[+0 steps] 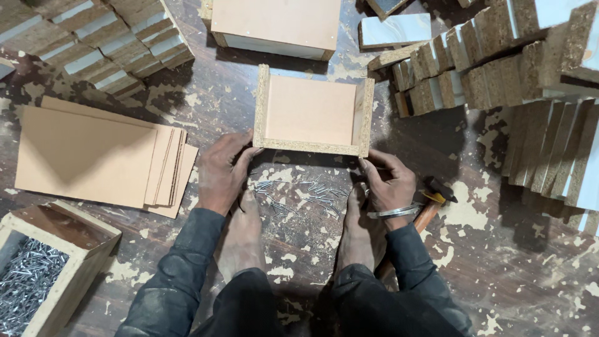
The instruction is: The person hammers nails into small wooden box parts on a work table, holding each piece steady with one hand while driving nails with a hammer in the other. They pick nails from the table, position a wooden panel against a box frame, hammer the nails in, and set finished boxes aside among stacks of completed boxes.
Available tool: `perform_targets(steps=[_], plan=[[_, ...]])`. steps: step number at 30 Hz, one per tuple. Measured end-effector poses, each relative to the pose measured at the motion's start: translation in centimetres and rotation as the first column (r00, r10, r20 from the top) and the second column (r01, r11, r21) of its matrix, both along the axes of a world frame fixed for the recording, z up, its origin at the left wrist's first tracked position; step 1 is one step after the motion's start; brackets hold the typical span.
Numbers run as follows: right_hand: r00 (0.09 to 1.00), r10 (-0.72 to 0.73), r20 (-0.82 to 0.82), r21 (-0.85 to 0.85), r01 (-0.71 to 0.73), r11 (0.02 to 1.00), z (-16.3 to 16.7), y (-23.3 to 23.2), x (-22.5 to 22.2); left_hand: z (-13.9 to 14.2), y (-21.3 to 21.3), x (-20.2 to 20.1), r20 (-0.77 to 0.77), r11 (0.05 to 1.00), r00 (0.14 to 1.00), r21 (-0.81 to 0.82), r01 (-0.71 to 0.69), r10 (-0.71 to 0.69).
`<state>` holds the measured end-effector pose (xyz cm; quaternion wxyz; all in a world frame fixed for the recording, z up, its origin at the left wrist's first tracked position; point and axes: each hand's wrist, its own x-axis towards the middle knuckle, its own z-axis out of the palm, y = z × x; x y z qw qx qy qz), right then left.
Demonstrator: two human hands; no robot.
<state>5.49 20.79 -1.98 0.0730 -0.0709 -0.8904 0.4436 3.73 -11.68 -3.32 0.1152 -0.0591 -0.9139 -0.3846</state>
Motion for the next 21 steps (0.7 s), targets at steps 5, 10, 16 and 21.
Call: perform_targets(steps=[5,10,16,21], plan=[[0.992,0.053,-0.118,0.104,-0.041,0.994,1.5,-1.0,0.4,0.9,0.7,0.0,0.159,1.000,0.987,0.006,-0.025,0.024],[0.985,0.110,-0.131,0.183,-0.085,0.979,2.0,-2.1,0.4,1.6,1.7,0.0,0.094,0.998,0.995,-0.057,0.034,-0.028],[0.936,0.250,-0.247,0.396,-0.138,0.908,1.1,-3.5,-0.5,1.5,2.6,-0.7,0.044,0.992,0.996,-0.088,0.085,-0.082],[0.916,0.316,-0.247,0.413,-0.195,0.889,0.5,-5.0,-0.7,0.9,3.2,-1.4,0.035,0.992,0.995,-0.073,0.100,-0.098]])
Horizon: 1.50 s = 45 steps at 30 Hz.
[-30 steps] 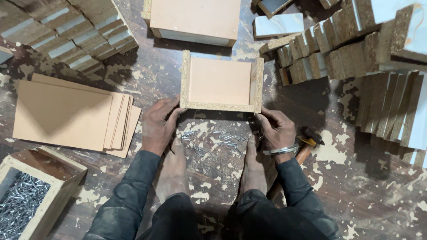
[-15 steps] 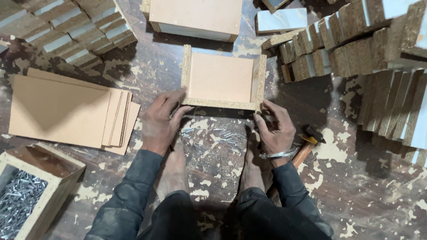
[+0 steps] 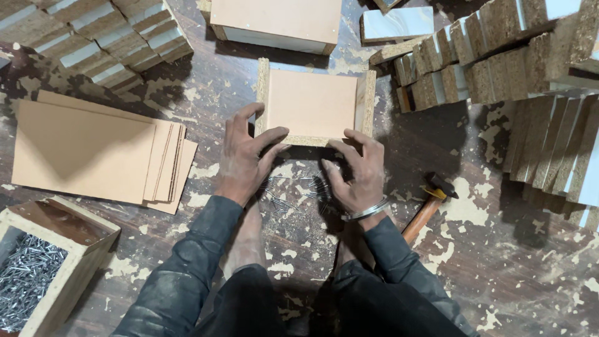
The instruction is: The person hammers nails into small wooden box parts on a work table, holding each piece steady with one hand while driving nails with a hammer in the other. They pick nails from the table, position a wooden panel against a box frame, hammer the nails in, and set finished boxes aside among stacks of completed boxes.
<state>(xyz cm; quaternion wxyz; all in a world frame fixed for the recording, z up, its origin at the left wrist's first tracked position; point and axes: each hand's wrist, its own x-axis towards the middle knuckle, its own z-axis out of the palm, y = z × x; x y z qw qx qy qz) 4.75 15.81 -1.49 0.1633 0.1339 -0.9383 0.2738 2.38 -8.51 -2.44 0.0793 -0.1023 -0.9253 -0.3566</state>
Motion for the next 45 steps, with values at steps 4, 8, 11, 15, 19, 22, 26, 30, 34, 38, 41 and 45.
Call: perform_targets(steps=[4,8,11,15,19,22,26,30,34,38,41,45], plan=[[0.998,-0.050,-0.023,-0.068,0.048,0.997,0.0,0.3,0.5,-0.3,0.2,-0.3,-0.018,1.000,1.000,-0.018,-0.009,0.009],[0.968,-0.221,0.115,-0.204,0.241,0.949,0.4,1.9,0.7,-0.3,0.3,0.1,0.015,0.999,1.000,0.038,-0.016,0.016],[0.981,-0.178,0.079,-0.077,0.184,0.980,0.6,2.8,0.5,-0.2,0.3,0.3,0.024,0.997,0.999,0.068,-0.025,0.023],[0.968,-0.161,0.193,-0.194,0.198,0.961,0.3,3.0,0.2,0.1,0.6,0.4,0.036,0.993,0.999,0.111,-0.025,0.021],[0.945,-0.126,0.300,-0.385,0.241,0.891,0.0,3.1,0.4,0.2,0.8,0.4,0.083,0.983,0.996,0.174,-0.050,0.036],[0.907,0.022,0.421,-0.741,0.330,0.584,-0.3,3.6,0.6,0.1,0.5,0.2,0.177,0.926,0.981,0.349,-0.142,0.083],[0.775,0.085,0.626,-0.700,0.512,0.498,-0.1,4.2,0.6,0.0,-0.3,-0.1,0.421,0.848,0.901,0.432,-0.305,0.110],[0.765,0.233,0.601,-0.758,0.453,0.470,0.9,4.2,0.8,0.5,0.1,-0.2,0.326,0.856,0.938,0.445,-0.263,0.119],[0.780,0.318,0.539,-0.811,0.380,0.444,3.6,3.6,1.8,2.7,-0.5,0.3,0.398,0.859,0.913,0.433,-0.272,0.089],[0.788,0.386,0.480,-0.853,0.316,0.417,7.2,2.7,0.8,5.7,-1.4,-0.4,0.319,0.833,0.940,0.482,-0.271,0.121],[0.834,0.385,0.395,-0.852,0.176,0.494,9.4,1.7,-2.5,6.7,-2.4,-4.0,0.204,0.829,0.971,0.515,-0.217,0.128],[0.816,0.397,0.420,-0.858,0.216,0.466,9.9,0.3,-6.6,5.7,-4.1,-9.6,-0.016,0.879,0.963,0.412,-0.238,0.268]])
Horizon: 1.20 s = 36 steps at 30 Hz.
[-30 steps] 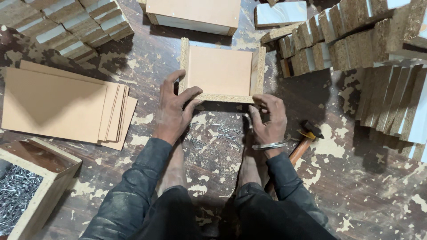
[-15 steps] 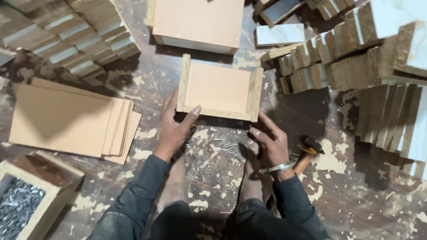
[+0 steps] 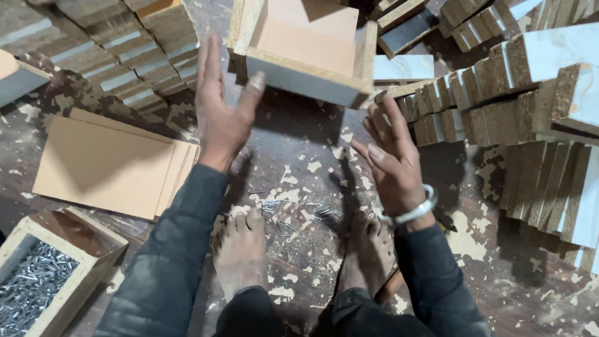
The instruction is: The person hammers nails into small wooden box parts on a work table, holding each piece steady with one hand while driving nails with a hammer in the other. They pick nails from the table, position a wooden panel against a box frame, hammer the nails in, and set finished boxes aside among stacks of completed boxes.
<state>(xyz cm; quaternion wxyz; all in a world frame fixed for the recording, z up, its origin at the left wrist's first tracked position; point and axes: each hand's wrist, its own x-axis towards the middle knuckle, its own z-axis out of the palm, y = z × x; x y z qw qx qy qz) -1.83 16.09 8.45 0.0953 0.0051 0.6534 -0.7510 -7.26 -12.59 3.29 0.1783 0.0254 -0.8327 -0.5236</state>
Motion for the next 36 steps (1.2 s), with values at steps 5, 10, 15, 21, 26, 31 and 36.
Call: perform_targets(steps=[5,10,15,21,26,31,36], plan=[[1.000,-0.004,0.012,-0.018,0.004,1.000,-3.5,-0.8,1.6,-2.3,0.6,2.1,0.145,0.992,0.987,-0.117,-0.049,0.066],[0.983,0.026,0.182,0.027,-0.031,0.999,-8.1,0.9,7.1,-1.7,1.9,2.8,0.124,0.926,0.991,-0.364,0.100,-0.058],[0.942,-0.091,0.322,0.377,-0.039,0.926,-9.9,3.3,12.8,0.7,5.9,-1.1,0.503,0.974,0.848,-0.220,-0.063,0.168],[0.875,-0.354,0.330,0.073,0.350,0.934,-10.9,3.3,14.9,0.9,10.4,-4.3,0.676,0.948,0.723,0.119,-0.295,0.140],[0.883,-0.349,0.313,0.130,0.324,0.937,-10.2,2.2,13.8,0.0,9.1,-4.2,0.715,0.963,0.696,0.228,-0.144,-0.065],[0.867,-0.364,0.340,0.061,0.365,0.929,-9.8,2.0,14.0,0.9,4.5,-3.7,0.518,0.930,0.855,-0.323,0.174,0.019],[0.862,-0.368,0.350,0.106,0.354,0.929,-9.8,2.0,13.9,4.4,2.3,-6.0,0.411,0.573,0.908,-0.727,0.379,-0.078]])
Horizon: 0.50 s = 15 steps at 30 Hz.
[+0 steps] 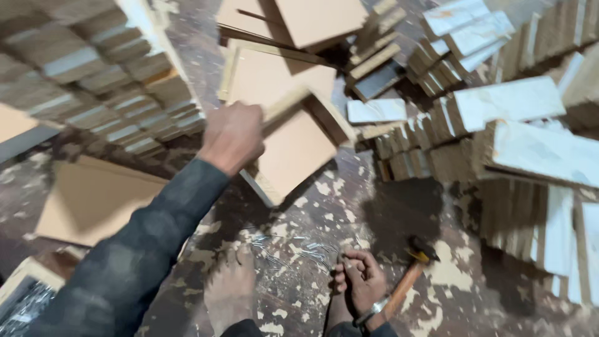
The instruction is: The person hammers nails into small wooden box parts on a work table, holding each piece steady with one hand while driving nails with a hammer in the other. They pick nails from the table, position a wooden panel against a box frame, hammer the nails in, and set finished boxes aside among stacks of completed boxes.
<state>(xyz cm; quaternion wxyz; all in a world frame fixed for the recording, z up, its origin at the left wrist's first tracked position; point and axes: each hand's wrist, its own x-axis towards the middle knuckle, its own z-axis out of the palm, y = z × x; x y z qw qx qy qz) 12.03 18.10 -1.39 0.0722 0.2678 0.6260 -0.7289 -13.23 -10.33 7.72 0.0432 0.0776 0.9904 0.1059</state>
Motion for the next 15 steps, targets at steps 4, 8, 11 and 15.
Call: perform_targets(steps=[4,8,11,15], plan=[[1.000,-0.014,0.007,-0.022,0.015,1.000,-0.4,-0.1,-0.3,2.7,0.4,-3.5,-0.253,0.978,0.944,-0.047,0.205,-0.210],[1.000,-0.015,0.014,0.025,0.015,1.000,-0.6,0.0,-0.3,3.5,0.9,-7.0,-0.225,0.976,0.951,-0.093,0.195,-0.211],[0.999,0.000,0.053,0.067,-0.004,0.998,-0.6,0.2,-0.1,3.6,0.7,-7.2,-0.668,0.943,0.689,-0.327,0.064,-0.279],[0.998,0.002,0.069,0.032,-0.004,0.999,-0.2,0.4,-0.2,2.4,0.8,-4.9,-0.481,0.999,0.876,0.049,0.007,0.018]])
